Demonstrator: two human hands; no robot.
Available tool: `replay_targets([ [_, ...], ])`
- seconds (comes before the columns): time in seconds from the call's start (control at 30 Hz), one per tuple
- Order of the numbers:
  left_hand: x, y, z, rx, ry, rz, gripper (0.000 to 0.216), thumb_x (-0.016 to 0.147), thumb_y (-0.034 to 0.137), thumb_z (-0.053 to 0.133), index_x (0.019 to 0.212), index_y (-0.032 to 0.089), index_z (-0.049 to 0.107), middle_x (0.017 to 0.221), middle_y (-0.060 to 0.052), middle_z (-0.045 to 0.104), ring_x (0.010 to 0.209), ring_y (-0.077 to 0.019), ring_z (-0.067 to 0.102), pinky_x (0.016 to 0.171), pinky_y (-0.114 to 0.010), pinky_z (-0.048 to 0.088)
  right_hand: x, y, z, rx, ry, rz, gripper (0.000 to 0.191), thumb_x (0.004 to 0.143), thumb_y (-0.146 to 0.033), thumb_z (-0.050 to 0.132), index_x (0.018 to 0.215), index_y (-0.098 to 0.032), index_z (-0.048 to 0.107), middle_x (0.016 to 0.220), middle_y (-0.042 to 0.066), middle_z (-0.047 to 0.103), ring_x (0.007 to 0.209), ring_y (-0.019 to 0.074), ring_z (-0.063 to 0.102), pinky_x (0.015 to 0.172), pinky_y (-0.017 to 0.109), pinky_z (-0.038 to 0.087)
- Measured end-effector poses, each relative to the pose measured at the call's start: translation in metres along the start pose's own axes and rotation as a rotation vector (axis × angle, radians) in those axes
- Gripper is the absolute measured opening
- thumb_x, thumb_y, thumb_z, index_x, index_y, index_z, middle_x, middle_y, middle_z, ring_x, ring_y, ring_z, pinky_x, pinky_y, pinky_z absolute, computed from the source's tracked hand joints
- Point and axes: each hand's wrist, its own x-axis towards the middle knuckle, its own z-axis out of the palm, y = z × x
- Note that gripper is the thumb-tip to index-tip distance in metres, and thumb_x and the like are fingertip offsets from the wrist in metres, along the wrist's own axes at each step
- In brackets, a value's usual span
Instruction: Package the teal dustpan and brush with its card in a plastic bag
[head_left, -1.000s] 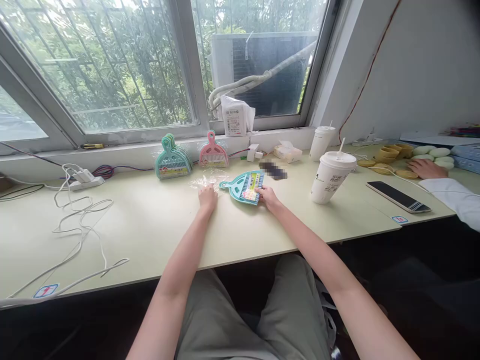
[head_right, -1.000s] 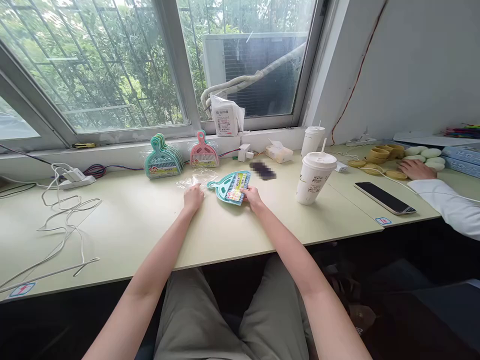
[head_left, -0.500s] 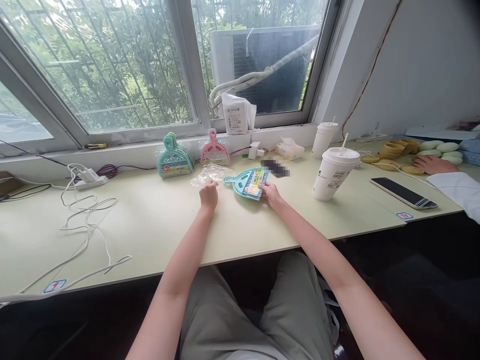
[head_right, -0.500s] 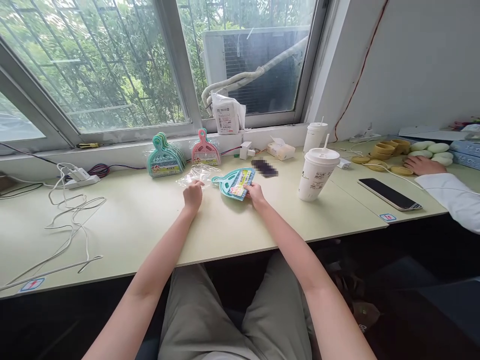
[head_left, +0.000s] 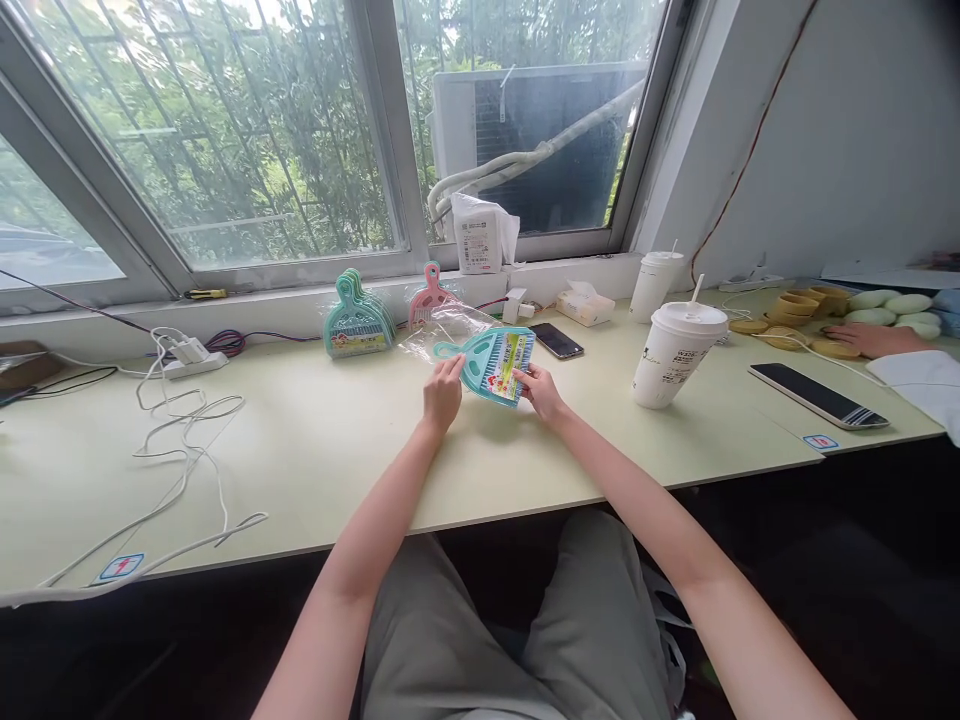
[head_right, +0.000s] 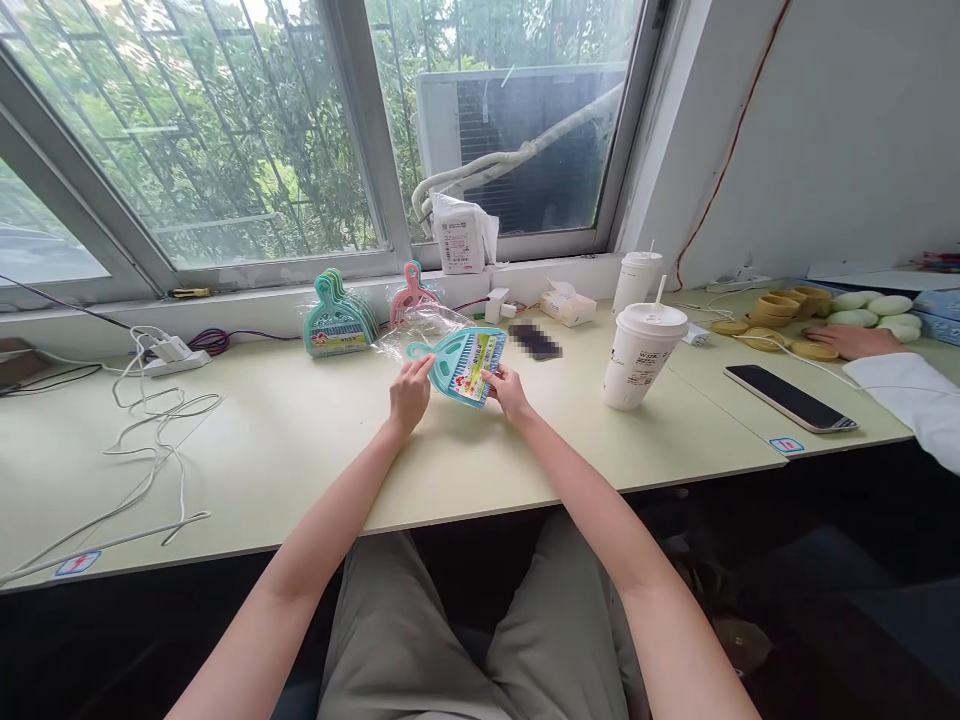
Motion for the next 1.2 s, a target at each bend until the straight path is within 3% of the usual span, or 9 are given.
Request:
replay_targets([
  [0.13,-0.001,0.016,-0.003,-0.194,0.019,0.058,0.052,0.089,0.008,0.033,0.136,0.023,0.050,0.132,-0.005,0.058,0.121,-0.0208,0.051,0.101,-0.037,0.045,0.002,0.001,-0.001,0.063,0.087,-0.029,0.029,0.072,-0.031,0.074,0.095,-0.018,0.062,0.101,0.006,0.071,0.086,0.0200,0.069,0.080,0.037,0.060],
  [0.27,0.000,0.035,-0.012,-0.414,0.157,0.060,0.046,0.091,0.020,0.045,0.136,0.025,0.046,0.143,-0.007,0.046,0.138,-0.0240,0.033,0.118,-0.050,0.007,0.002,0.002,0.001,0.112,0.064,-0.055,0.032,0.069,-0.032,0.077,0.094,-0.018,0.063,0.104,0.006,0.070,0.091,0.0213,0.068,0.082,0.037,0.059],
  [0.37,0.004,0.038,-0.021,-0.543,0.478,-0.287,0.067,0.085,0.038,0.059,0.144,0.025,0.029,0.157,-0.011,0.017,0.146,-0.0270,0.006,0.116,-0.053,-0.004,0.001,0.001,0.003,0.139,0.028,-0.072,0.037,0.066,-0.035,0.079,0.095,-0.018,0.064,0.105,0.006,0.070,0.094,0.0229,0.067,0.084,0.039,0.059],
  [0.5,0.011,0.024,-0.026,-0.817,0.715,-0.918,0.097,0.077,0.054,0.065,0.147,0.026,0.005,0.158,-0.013,-0.002,0.147,-0.0236,-0.003,0.118,-0.046,0.010,-0.001,-0.002,0.007,0.170,0.004,-0.109,0.042,0.065,-0.039,0.080,0.098,-0.019,0.064,0.106,0.007,0.069,0.099,0.0247,0.066,0.086,0.041,0.058],
  [0.6,0.015,0.012,-0.023,-1.359,0.484,-1.067,0.083,0.081,0.057,0.060,0.145,0.024,0.018,0.152,-0.017,0.023,0.143,-0.0242,0.024,0.112,-0.043,0.030,-0.002,-0.004,0.009,0.172,-0.004,-0.129,0.043,0.065,-0.040,0.080,0.098,-0.019,0.064,0.109,0.007,0.068,0.100,0.0246,0.066,0.087,0.041,0.057],
  [0.77,0.016,0.018,-0.016,-1.776,0.106,-0.694,0.043,0.078,0.041,0.068,0.115,0.019,0.059,0.118,-0.010,0.063,0.115,-0.0238,0.058,0.095,-0.035,0.047,-0.006,-0.006,0.012,0.093,-0.062,-0.098,0.044,0.066,-0.042,0.079,0.100,-0.019,0.064,0.110,0.007,0.068,0.099,0.0232,0.066,0.084,0.038,0.057],
  [0.93,0.010,0.033,-0.009,-1.825,-0.044,-0.742,0.036,0.075,0.035,0.071,0.106,0.017,0.063,0.098,-0.007,0.070,0.101,-0.0237,0.063,0.092,-0.037,0.049,-0.010,-0.004,0.020,0.036,-0.103,-0.091,0.044,0.067,-0.044,0.078,0.102,-0.020,0.064,0.110,0.007,0.068,0.097,0.0226,0.066,0.082,0.038,0.057],
  [1.1,0.006,0.053,-0.006,-1.964,-0.191,-0.648,0.038,0.081,0.035,0.067,0.113,0.015,0.062,0.112,-0.010,0.067,0.115,-0.0251,0.058,0.105,-0.040,0.040,-0.009,0.001,0.025,0.133,0.037,-0.153,0.042,0.067,-0.043,0.078,0.098,-0.019,0.062,0.110,0.007,0.068,0.102,0.0224,0.064,0.086,0.038,0.055],
  [1.2,0.006,0.063,-0.004,-1.981,-0.159,-0.581,0.044,0.079,0.033,0.070,0.119,0.016,0.059,0.117,-0.010,0.065,0.119,-0.0260,0.055,0.107,-0.042,0.037,-0.008,0.003,0.025,0.177,0.060,-0.154,0.044,0.066,-0.043,0.078,0.098,-0.019,0.061,0.110,0.007,0.067,0.102,0.0223,0.064,0.087,0.037,0.055],
])
